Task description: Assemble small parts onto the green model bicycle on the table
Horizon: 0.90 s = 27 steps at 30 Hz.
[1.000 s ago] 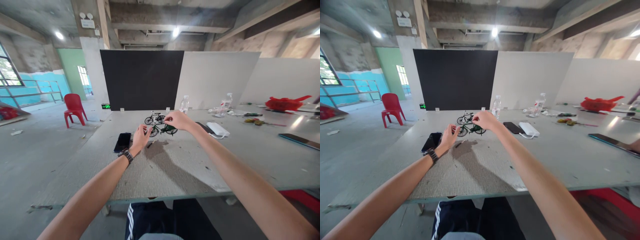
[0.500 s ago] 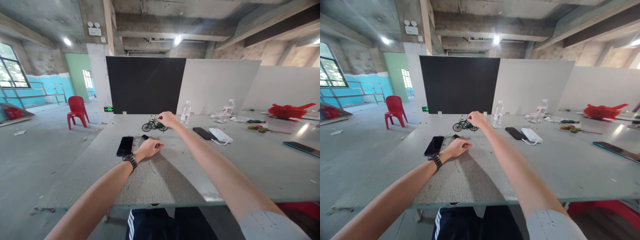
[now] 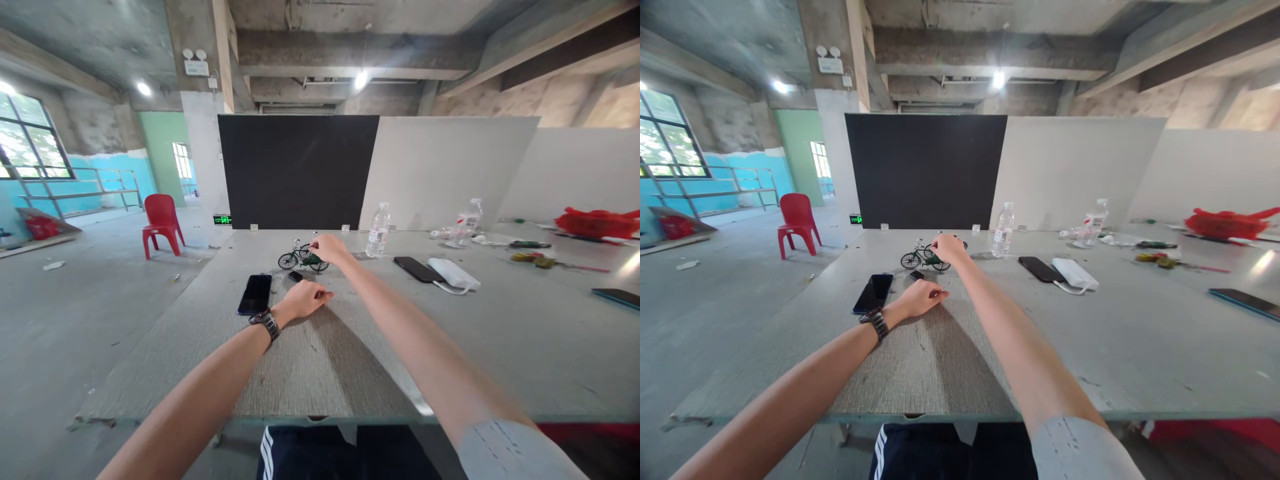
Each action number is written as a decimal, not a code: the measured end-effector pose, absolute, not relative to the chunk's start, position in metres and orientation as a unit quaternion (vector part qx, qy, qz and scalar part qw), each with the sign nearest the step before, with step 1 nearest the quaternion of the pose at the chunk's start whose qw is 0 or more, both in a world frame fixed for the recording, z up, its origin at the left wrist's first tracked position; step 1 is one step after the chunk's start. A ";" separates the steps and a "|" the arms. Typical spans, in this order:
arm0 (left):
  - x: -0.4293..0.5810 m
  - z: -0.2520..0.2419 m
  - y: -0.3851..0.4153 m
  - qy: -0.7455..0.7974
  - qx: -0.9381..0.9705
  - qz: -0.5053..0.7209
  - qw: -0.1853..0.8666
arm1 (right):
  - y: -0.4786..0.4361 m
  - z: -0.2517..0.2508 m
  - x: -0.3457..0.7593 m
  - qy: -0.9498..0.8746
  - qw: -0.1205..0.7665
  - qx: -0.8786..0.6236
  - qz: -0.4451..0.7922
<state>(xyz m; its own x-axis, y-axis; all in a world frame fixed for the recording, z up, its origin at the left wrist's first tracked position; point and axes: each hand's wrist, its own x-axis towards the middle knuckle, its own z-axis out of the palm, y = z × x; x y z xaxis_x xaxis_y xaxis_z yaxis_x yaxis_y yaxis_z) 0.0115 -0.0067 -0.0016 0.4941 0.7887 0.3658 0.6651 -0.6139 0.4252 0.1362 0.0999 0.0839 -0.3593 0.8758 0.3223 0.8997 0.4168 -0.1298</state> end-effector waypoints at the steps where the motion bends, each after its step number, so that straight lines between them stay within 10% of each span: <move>1: 0.012 -0.001 -0.007 0.427 0.856 0.267 0.115 | 0.099 0.085 0.137 -0.825 0.173 -0.536 -0.034; 9: 0.014 0.003 -0.011 0.438 0.862 0.235 0.097 | 0.055 0.086 0.138 -0.825 0.289 -0.482 -0.062; 16: 0.015 -0.008 -0.001 0.453 0.860 0.215 0.091 | 0.041 0.066 0.111 -0.904 0.087 -0.400 0.127; 27: 0.012 -0.017 0.008 0.462 0.859 0.212 0.060 | 0.035 0.068 0.074 -0.865 -0.002 -0.501 0.019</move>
